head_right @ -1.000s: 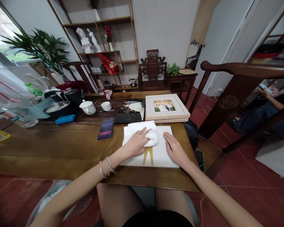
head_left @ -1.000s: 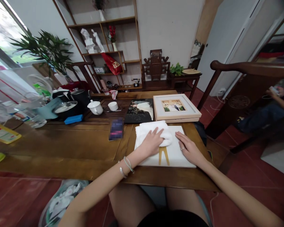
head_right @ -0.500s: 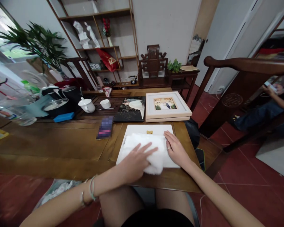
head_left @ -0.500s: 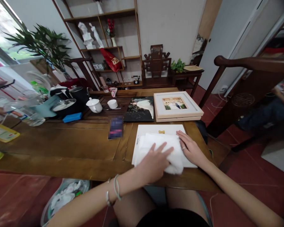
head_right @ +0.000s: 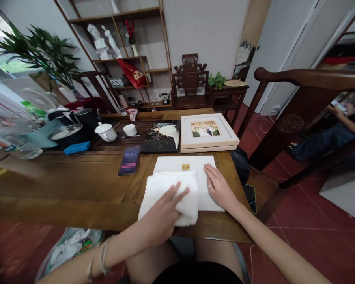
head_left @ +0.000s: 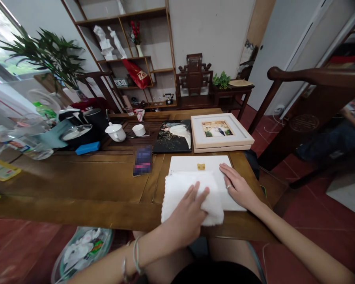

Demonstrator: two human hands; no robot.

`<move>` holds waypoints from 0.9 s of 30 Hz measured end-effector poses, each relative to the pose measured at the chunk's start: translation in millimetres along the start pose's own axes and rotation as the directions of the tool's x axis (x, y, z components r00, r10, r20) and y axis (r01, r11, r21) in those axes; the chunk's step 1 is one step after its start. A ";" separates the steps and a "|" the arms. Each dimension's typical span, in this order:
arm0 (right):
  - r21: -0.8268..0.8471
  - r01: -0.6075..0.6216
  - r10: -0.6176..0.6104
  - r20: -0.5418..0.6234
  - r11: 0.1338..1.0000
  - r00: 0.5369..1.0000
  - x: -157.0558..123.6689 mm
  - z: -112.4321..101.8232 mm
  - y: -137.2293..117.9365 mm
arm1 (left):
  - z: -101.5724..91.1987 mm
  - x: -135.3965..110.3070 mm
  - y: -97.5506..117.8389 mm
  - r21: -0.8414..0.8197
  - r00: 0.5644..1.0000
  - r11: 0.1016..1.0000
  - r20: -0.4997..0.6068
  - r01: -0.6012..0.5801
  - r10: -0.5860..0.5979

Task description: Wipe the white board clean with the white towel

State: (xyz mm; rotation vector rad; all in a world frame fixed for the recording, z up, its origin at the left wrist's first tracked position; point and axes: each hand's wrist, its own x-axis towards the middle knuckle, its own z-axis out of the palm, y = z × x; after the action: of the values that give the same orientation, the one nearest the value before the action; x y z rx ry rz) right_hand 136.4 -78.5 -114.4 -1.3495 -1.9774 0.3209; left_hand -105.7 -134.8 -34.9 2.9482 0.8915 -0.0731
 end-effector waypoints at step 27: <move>-0.009 0.019 -0.019 -0.004 1.000 1.000 0.9 -2.2 -2.2 | -8.8 17.8 -131.4 -0.075 0.949 0.958 -0.138 0.277 -0.285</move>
State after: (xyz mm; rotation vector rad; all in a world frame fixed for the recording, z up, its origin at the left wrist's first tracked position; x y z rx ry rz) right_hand 136.1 -79.0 -111.2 -1.3351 -1.9896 0.2998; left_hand -163.5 -15.2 -33.0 2.7829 1.3070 0.1574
